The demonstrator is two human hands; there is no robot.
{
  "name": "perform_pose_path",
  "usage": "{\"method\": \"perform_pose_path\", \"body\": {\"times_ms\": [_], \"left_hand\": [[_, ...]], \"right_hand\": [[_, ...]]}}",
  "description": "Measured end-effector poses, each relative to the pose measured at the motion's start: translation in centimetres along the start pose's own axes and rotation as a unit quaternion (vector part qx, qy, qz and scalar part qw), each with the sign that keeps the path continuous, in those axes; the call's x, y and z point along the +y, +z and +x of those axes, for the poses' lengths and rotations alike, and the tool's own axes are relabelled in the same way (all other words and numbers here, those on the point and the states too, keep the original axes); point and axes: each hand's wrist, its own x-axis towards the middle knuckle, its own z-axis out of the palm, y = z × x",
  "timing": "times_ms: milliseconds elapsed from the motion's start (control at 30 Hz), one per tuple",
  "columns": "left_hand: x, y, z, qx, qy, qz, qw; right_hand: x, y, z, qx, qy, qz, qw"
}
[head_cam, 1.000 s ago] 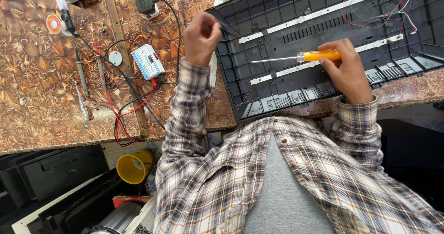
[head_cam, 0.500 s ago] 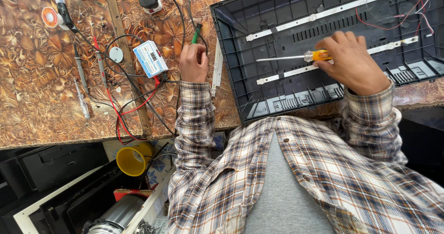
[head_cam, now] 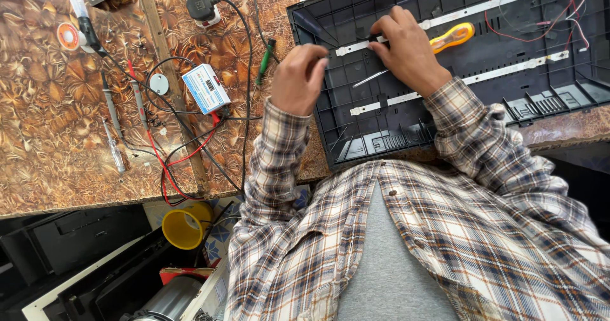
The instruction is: The person uses a yellow-handled screwdriver to manipulate wires and components inside the back casing of a disassembled television. They repeatedly tighten and loosen screws on metal brackets and adjust the positioning of internal wiring.
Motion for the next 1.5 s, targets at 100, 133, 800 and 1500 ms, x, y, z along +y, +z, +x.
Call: {"method": "perform_pose_path", "body": {"times_ms": [100, 133, 800, 1500], "left_hand": [[2.6, 0.2, 1.9, -0.032, 0.041, -0.048, 0.997], [3.5, 0.0, 2.7, -0.036, 0.049, -0.07, 0.996], [-2.4, 10.1, 7.4, -0.085, 0.033, 0.012, 0.996], [-2.8, 10.3, 7.1, -0.083, 0.026, 0.004, 0.996]], "right_hand": [[0.3, 0.6, -0.2, 0.022, -0.002, 0.023, 0.999], [0.5, 0.7, 0.0, 0.034, 0.002, 0.044, 0.998], [1.1, 1.7, 0.6, 0.068, 0.011, 0.01, 0.998], [1.7, 1.0, -0.8, 0.067, -0.1, -0.153, 0.981]]}}
